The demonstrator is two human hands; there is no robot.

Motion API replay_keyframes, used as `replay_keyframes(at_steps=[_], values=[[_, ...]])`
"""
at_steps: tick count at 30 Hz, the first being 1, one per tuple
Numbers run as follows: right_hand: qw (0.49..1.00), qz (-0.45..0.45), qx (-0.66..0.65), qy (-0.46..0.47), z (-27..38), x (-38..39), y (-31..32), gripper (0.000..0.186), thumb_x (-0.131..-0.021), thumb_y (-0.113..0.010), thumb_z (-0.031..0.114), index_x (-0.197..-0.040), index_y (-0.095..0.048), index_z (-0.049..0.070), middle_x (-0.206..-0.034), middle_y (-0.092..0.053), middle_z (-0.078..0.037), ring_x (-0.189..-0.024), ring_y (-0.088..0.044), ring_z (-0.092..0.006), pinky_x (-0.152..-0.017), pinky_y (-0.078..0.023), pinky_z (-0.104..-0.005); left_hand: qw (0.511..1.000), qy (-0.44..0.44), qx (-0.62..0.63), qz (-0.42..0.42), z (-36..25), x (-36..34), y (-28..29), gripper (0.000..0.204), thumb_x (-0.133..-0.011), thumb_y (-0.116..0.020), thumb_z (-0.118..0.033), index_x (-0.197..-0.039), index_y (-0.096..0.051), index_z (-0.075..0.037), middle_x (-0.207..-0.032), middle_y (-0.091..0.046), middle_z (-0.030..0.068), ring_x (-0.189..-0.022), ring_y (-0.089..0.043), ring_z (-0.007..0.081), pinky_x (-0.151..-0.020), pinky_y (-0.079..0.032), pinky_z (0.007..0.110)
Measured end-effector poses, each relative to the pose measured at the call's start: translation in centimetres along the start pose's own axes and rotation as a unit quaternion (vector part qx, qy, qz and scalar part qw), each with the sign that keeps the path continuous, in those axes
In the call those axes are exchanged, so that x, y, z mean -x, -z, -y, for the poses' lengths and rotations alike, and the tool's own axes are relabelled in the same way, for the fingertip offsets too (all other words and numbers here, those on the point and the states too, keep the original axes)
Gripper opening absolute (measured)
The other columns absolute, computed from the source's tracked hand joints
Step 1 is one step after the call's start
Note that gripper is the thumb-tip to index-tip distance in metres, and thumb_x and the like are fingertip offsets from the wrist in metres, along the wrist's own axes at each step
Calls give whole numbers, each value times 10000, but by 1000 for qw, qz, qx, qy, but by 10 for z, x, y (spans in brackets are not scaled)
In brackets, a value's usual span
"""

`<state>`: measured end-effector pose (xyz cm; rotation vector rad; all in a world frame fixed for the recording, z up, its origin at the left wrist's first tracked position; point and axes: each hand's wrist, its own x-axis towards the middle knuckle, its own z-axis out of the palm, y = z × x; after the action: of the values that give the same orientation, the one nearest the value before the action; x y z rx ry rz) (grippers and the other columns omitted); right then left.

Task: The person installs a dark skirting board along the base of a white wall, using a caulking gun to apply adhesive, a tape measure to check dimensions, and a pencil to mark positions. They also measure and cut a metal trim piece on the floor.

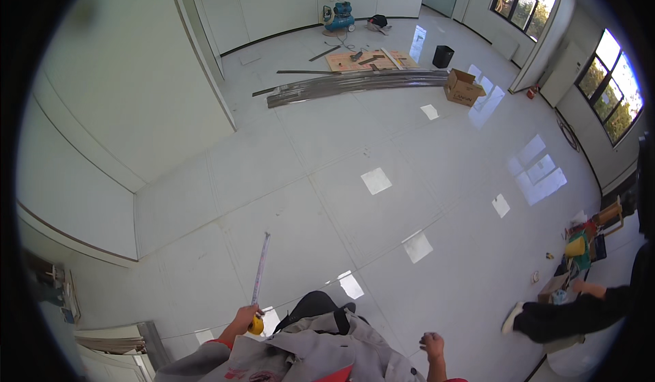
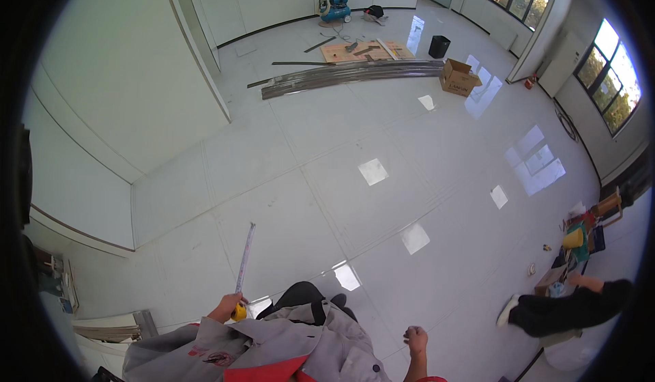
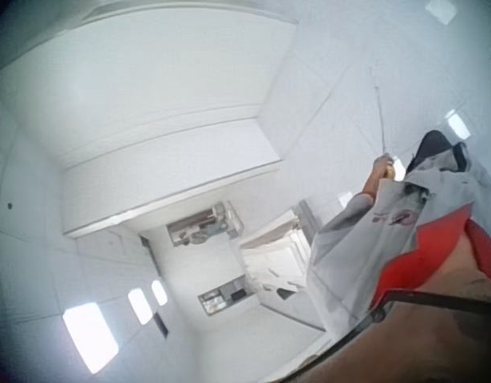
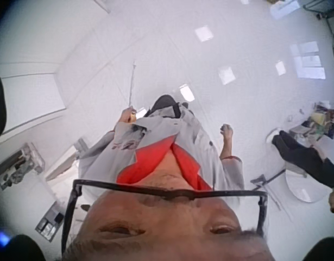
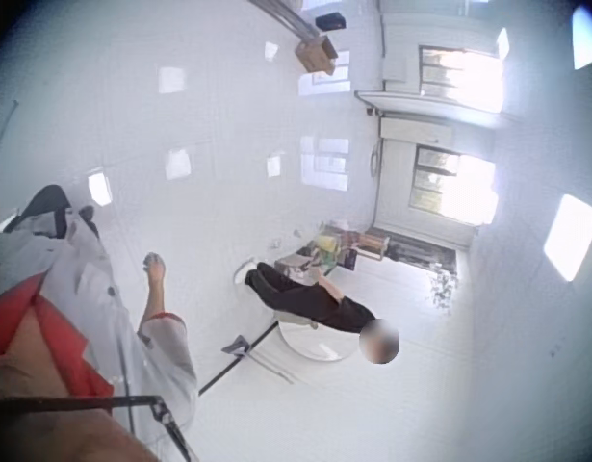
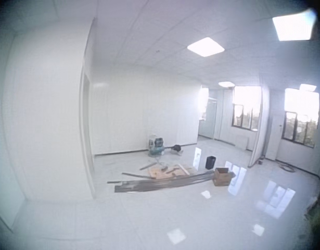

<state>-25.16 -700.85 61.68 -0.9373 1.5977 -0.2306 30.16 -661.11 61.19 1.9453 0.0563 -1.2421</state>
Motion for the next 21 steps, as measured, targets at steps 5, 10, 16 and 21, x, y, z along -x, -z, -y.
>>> replay_keyframes(at_steps=[5, 10, 16, 21], values=[[980, -47, 21, 191, 329, -160, 5, 259, -954, -558, 190, -1105, -620, -10, -912, -664, -78, -797, -659, -167, -679, -556, -312, 935, -40, -352, 28, -24, -131, -47, 323, -889, -621, -388, -956, -706, -83, -905, -739, 126, -904, -721, 277, -764, -561, 398], [986, -23, 18, 164, 470, -303, -49, 252, -936, -563, 168, -1059, -652, -34, -883, -682, -83, -778, -681, -174, -643, -566, -307, 887, -72, -456, -5, -183, -304, -77, 332, -944, -526, -335, -1005, -729, -80, -886, -741, 132, -863, -722, 259, -773, -564, 390], [973, 64, 221, 37, 530, -358, -104, 344, -958, -498, 332, -953, -708, 59, -931, -704, -186, -855, -671, -326, -799, -539, -444, 998, -8, -15, -62, -638, -502, -154, 423, -998, -521, -338, -865, -744, -4, -761, -685, 118, -682, -622, 190, -644, -505, 350], [953, 60, 294, 43, 632, -534, -113, 341, -961, -496, 324, -962, -699, 50, -941, -701, -182, -882, -661, -341, -822, -531, -451, 991, -119, -18, -58, -974, -620, -230, 413, -1027, -506, -350, -916, -703, -3, -738, -645, 97, -625, -609, 179, -603, -505, 341]])
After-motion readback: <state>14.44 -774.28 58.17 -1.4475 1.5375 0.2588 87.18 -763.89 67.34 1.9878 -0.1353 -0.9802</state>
